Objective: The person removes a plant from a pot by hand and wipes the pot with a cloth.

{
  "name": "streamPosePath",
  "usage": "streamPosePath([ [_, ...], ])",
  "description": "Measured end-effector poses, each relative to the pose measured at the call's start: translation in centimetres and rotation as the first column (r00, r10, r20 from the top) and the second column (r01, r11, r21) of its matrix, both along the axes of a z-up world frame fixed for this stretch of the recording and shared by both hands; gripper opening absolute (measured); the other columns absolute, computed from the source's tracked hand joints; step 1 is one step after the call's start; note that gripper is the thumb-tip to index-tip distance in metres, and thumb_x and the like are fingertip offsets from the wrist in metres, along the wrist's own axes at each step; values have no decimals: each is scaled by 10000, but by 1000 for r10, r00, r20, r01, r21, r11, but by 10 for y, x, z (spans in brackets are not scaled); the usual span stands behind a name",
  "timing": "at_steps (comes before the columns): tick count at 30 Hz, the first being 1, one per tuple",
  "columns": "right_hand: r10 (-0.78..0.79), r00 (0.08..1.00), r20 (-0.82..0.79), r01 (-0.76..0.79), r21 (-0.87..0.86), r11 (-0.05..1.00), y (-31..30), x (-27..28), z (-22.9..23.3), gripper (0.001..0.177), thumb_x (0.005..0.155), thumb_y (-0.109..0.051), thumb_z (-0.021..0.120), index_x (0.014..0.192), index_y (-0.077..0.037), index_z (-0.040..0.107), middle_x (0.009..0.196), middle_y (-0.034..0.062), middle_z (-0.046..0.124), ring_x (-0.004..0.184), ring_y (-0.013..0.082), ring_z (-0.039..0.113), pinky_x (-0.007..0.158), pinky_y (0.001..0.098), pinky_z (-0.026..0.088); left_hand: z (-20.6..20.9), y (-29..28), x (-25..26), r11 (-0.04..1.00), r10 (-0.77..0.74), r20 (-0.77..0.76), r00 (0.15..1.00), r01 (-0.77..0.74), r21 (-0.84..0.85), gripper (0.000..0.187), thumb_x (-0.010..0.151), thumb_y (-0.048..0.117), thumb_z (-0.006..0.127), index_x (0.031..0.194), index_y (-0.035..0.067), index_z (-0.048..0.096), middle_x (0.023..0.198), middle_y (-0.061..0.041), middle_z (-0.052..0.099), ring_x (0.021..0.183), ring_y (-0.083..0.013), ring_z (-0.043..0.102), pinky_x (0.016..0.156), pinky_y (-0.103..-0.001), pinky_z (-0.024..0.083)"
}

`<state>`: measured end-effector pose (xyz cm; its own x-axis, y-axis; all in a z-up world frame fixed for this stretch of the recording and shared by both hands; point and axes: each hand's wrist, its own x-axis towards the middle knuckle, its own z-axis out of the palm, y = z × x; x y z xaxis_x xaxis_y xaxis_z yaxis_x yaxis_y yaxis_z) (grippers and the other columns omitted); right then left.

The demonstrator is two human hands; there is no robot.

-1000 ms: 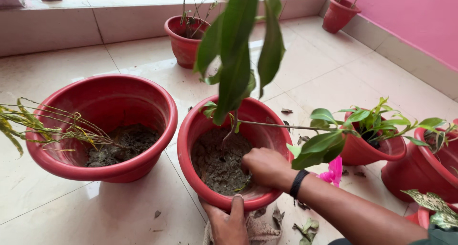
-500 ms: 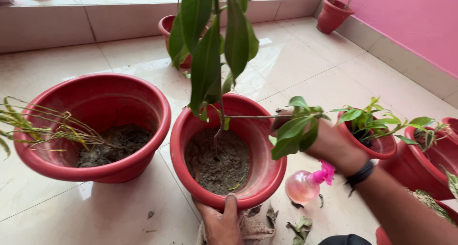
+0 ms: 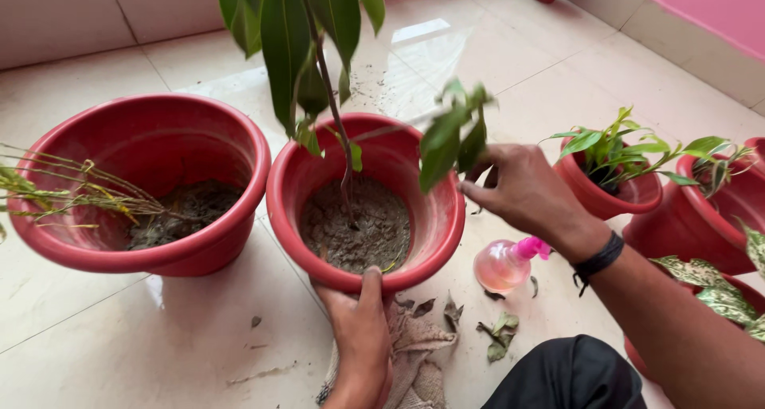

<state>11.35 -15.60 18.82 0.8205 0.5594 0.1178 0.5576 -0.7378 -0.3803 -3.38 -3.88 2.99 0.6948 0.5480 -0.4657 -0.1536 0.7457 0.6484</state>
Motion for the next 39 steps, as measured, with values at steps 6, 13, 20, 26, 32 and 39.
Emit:
streamPosePath([
  [6, 133, 991, 2, -133, 5, 991, 19, -12, -20, 243, 831, -186, 763, 1038, -61, 788, 871, 103, 795, 707, 151, 756, 702, 303, 621, 28, 12, 4, 997, -2, 63, 998, -3, 72, 969, 850, 21, 590, 1625, 280, 70, 1451, -77, 387, 1138, -195, 575, 917, -392, 579],
  [13, 286, 946, -152, -289, 2, 957, 49, -27, -39, 210, 836, -176, 759, 1009, -58, 779, 818, 115, 782, 730, 167, 752, 686, 326, 607, 36, 22, 8, 995, -82, -39, 996, 84, 52, 909, 893, 82, 617, 1574, 245, 38, 1448, -123, 398, 1139, -236, 589, 953, -395, 593],
  [20, 309, 919, -244, -316, 14, 949, 78, -17, -60, 200, 836, -159, 743, 1012, -77, 788, 875, 115, 798, 793, 191, 784, 735, 342, 611, 6, 15, 15, 987, 11, 119, 993, -30, 155, 891, 849, 42, 608, 1596, 164, 138, 1475, -136, 435, 1229, -249, 571, 970, -396, 547],
  [26, 421, 849, -319, -468, -84, 880, 104, -12, -89, 235, 825, -114, 710, 1048, -102, 780, 920, 144, 772, 847, 272, 769, 802, 385, 600, -22, 4, 16, 969, -7, -9, 1000, 9, 246, 965, 834, 85, 643, 1610, 150, 73, 1491, -133, 415, 1255, -257, 545, 998, -374, 485],
  [32, 548, 823, -149, -567, -168, 807, 123, -3, -124, 224, 826, -80, 673, 1010, -115, 795, 954, 158, 754, 927, 353, 723, 804, 462, 570, -43, -8, 10, 868, 66, -4, 998, -56, 494, 928, 835, 79, 668, 1584, 46, 119, 1532, -199, 397, 1377, -292, 478, 1125, -400, 369],
  [39, 594, 799, -99, -602, -161, 782, 133, -3, -148, 204, 777, -54, 668, 951, -75, 773, 902, 179, 738, 875, 376, 712, 748, 473, 569, -54, -17, 12, 923, 108, -66, 992, -75, 377, 1005, 773, 91, 687, 1594, 76, 107, 1524, -178, 417, 1317, -277, 541, 1070, -390, 450],
])
